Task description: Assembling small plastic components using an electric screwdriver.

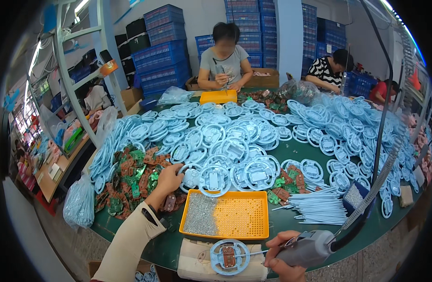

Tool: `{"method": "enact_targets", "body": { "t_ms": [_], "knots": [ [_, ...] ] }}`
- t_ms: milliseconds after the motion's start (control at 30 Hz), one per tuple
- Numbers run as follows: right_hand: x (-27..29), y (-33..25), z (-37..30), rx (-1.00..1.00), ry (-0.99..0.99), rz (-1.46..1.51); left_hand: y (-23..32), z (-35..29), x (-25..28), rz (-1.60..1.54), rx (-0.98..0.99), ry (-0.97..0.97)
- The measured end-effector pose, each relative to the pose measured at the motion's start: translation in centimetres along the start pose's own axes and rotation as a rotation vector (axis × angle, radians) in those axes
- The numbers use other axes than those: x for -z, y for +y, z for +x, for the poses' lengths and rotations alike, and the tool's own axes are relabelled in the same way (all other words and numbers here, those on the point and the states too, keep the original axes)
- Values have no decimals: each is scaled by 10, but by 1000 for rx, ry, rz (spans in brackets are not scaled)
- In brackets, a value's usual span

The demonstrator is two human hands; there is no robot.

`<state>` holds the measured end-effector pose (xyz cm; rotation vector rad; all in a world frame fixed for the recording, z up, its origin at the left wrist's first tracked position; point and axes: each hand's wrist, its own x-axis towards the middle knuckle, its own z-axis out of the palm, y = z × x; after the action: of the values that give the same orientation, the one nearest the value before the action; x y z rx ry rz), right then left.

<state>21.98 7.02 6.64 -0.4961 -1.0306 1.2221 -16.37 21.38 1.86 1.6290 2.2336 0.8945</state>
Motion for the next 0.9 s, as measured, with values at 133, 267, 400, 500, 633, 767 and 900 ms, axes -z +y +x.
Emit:
{"method": "enact_targets", "body": {
  "t_ms": [133,267,400,500,633,767,900],
  "knots": [
    [1,-6,0,18,-7,-5,-1,-5,20,-13,-189,210],
    [-8,-15,-6,-82,39,-28,22,-70,99,75,-316,139],
    [-19,-16,-11,-116,78,-80,36,-124,120,-53,-327,-418],
    [-28,-13,-15,-140,19,-59,33,-154,104,39,-528,-738],
    [-25,-15,-22,-183,-47,8,46,-178,63,125,-790,-729],
    [-19,-23,-28,-152,-55,-7,59,-214,57,96,-577,-178],
    [-21,-30,-27,-188,-44,-61,47,-269,43,138,-317,-100]
  ]
}}
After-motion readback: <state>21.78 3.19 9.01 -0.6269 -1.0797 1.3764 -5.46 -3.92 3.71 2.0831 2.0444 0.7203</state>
